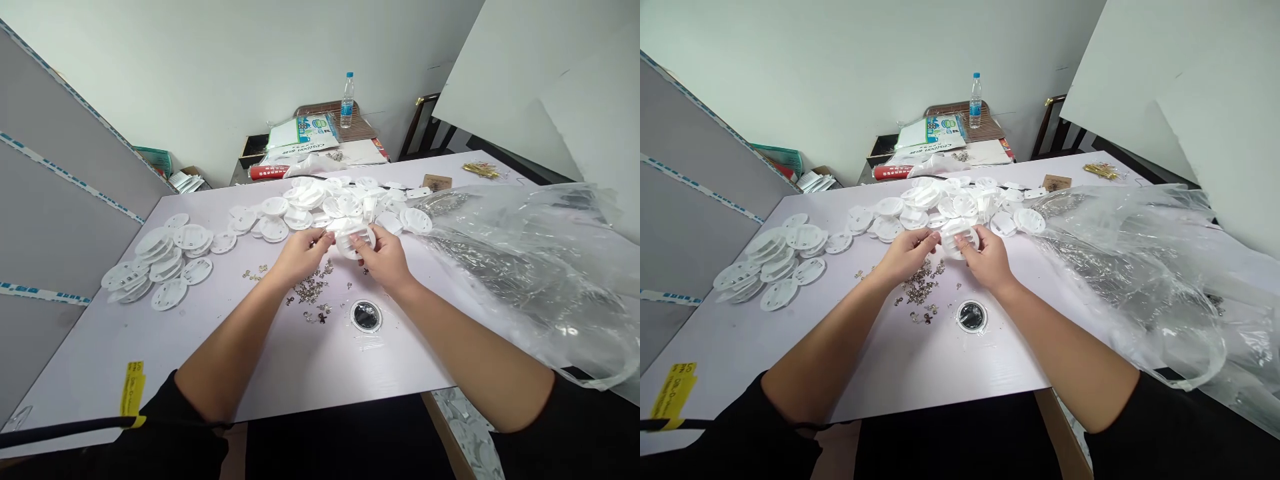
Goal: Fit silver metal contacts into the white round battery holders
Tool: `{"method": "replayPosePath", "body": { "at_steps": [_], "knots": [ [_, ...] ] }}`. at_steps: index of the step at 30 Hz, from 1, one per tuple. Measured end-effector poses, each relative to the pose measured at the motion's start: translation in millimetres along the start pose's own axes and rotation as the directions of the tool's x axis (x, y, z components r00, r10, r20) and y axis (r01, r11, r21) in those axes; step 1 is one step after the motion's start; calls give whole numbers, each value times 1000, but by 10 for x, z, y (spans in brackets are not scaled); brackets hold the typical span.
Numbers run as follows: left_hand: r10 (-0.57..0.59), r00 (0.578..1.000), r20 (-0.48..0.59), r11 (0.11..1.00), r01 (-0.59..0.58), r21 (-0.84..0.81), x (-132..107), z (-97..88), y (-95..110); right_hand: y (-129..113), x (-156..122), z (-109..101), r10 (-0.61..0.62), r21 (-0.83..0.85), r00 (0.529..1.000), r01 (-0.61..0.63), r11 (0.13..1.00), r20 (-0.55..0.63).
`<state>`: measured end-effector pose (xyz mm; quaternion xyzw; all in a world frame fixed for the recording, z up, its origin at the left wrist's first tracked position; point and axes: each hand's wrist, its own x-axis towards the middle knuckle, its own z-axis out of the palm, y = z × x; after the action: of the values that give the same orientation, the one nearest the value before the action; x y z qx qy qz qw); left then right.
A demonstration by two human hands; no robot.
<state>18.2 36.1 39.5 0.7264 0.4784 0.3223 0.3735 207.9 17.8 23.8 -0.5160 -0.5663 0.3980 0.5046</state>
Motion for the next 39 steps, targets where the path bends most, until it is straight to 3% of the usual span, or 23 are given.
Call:
{"method": "replayPosePath", "body": {
  "at_steps": [2,5,9,14,17,20,26,36,39],
  "knots": [
    [40,999,-35,968,-30,250,3,21,-81,7,16,-30,19,-23,998,-20,1000,-61],
    [63,997,51,870,-80,487,1,48,-148,17,25,-42,76,22,995,-74,997,-60],
    [38,992,119,831,-98,547,28,99,-165,26,27,-24,135,77,990,-132,988,-35],
    [58,990,128,828,-119,548,55,107,-197,16,34,-3,196,116,981,-196,974,18],
    [91,995,37,867,-97,489,35,43,-193,-5,33,4,208,140,976,-215,967,60],
    [76,993,-91,954,-45,298,-18,-59,-132,-33,17,16,192,152,977,-204,967,88],
    [-38,988,-148,993,21,-114,-202,-184,36,-66,-52,61,148,102,972,-169,980,182],
    [-69,980,-185,991,45,-127,-353,-115,-95,-2,-63,53,122,103,980,-139,985,159],
    [-24,980,-200,995,5,-95,-359,-83,-115,3,-61,45,113,56,982,-123,991,152]
  ]
}}
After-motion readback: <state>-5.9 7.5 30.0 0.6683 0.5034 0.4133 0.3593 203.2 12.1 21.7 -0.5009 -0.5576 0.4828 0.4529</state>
